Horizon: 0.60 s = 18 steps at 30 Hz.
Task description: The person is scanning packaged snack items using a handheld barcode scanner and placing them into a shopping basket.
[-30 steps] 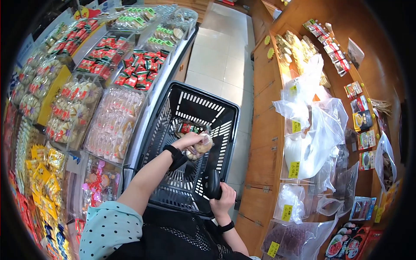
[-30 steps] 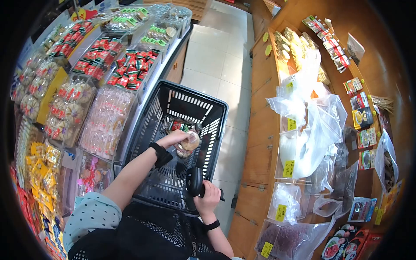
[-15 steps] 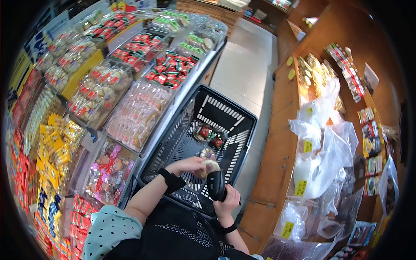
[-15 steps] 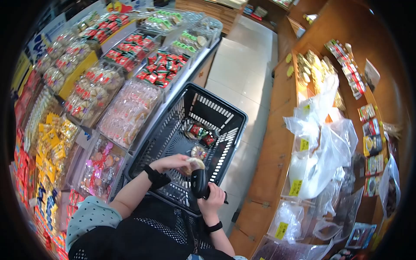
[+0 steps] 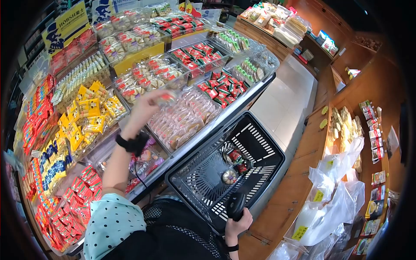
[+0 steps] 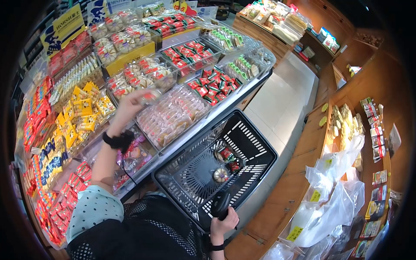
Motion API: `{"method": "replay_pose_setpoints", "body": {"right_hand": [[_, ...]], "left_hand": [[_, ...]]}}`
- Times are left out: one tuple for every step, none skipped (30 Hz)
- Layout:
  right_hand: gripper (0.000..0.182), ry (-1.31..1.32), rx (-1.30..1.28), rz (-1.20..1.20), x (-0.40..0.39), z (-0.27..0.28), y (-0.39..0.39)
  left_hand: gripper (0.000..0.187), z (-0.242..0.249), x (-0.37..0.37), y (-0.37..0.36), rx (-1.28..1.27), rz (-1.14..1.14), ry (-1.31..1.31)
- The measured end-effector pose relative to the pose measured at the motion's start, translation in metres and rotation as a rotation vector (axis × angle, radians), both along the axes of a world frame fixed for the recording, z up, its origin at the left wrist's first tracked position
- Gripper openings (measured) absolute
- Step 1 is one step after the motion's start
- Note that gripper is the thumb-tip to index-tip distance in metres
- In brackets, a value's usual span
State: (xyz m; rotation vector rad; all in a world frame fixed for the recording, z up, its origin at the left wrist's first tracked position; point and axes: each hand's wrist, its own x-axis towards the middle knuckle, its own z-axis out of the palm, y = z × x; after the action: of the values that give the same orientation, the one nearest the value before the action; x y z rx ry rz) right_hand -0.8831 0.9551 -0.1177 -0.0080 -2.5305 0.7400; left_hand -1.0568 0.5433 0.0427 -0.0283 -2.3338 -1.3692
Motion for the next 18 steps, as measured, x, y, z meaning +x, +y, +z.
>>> {"method": "replay_pose_setpoints", "body": {"right_hand": [[0.044, 0.014, -0.003, 0.004, -0.002, 0.004, -0.001], [0.044, 0.020, -0.004, 0.007, -0.003, 0.004, -0.001], [0.044, 0.018, 0.001, -0.001, -0.004, 0.003, 0.000], [0.044, 0.015, 0.006, -0.011, -0.004, 0.002, 0.000], [0.044, 0.018, 0.002, -0.009, -0.004, 0.001, 0.000], [0.044, 0.022, 0.003, -0.005, -0.005, 0.001, 0.000], [0.044, 0.023, 0.004, -0.002, -0.005, 0.001, -0.001], [0.044, 0.024, 0.002, -0.002, -0.006, 0.001, -0.001], [0.044, 0.024, 0.005, 0.003, -0.006, 0.002, -0.002], [0.044, 0.023, 0.008, 0.007, -0.007, 0.003, -0.002], [0.044, 0.023, 0.008, 0.006, -0.007, 0.003, -0.003], [0.044, 0.025, 0.014, 0.003, -0.007, 0.002, -0.003], [0.045, 0.027, 0.020, 0.000, -0.007, 0.002, -0.003], [0.045, 0.027, 0.022, -0.001, -0.007, 0.002, -0.003], [0.044, 0.022, 0.020, -0.013, -0.007, 0.002, -0.003], [0.044, 0.017, 0.019, -0.025, -0.007, 0.001, -0.003], [0.044, 0.016, 0.019, -0.027, -0.006, 0.001, -0.003], [0.044, 0.008, 0.018, -0.037, -0.006, 0.001, -0.003]], "left_hand": [[0.048, 0.010, 0.000, -0.018, -0.134, 0.138, -0.044], [0.048, 0.013, -0.004, -0.040, -0.134, 0.142, -0.039], [0.047, 0.015, -0.008, -0.062, -0.463, 0.215, -0.028], [0.047, 0.015, -0.010, -0.078, -0.794, 0.287, -0.019], [0.047, 0.017, -0.009, -0.088, -0.797, 0.290, -0.016], [0.043, 0.018, -0.007, -0.096, -0.879, 0.275, -0.151], [0.040, 0.017, -0.007, -0.103, -0.958, 0.258, -0.288], [0.040, 0.019, -0.005, -0.102, -0.959, 0.259, -0.288], [0.036, 0.020, -0.003, -0.101, -0.883, 0.199, -0.354], [0.033, 0.021, -0.002, -0.099, -0.805, 0.139, -0.420], [0.033, 0.021, -0.003, -0.102, -0.805, 0.138, -0.419], [0.031, 0.020, -0.005, -0.107, -0.930, 0.099, -0.399], [0.030, 0.018, -0.006, -0.111, -1.053, 0.059, -0.378], [0.030, 0.015, -0.008, -0.118, -1.052, 0.057, -0.378], [0.033, 0.011, -0.011, -0.123, -0.760, 0.045, -0.441], [0.036, 0.007, -0.013, -0.129, -0.468, 0.032, -0.497], [0.036, 0.004, -0.013, -0.131, -0.468, 0.029, -0.497], [0.039, 0.000, -0.012, -0.133, -0.608, 0.125, -0.358]]}}
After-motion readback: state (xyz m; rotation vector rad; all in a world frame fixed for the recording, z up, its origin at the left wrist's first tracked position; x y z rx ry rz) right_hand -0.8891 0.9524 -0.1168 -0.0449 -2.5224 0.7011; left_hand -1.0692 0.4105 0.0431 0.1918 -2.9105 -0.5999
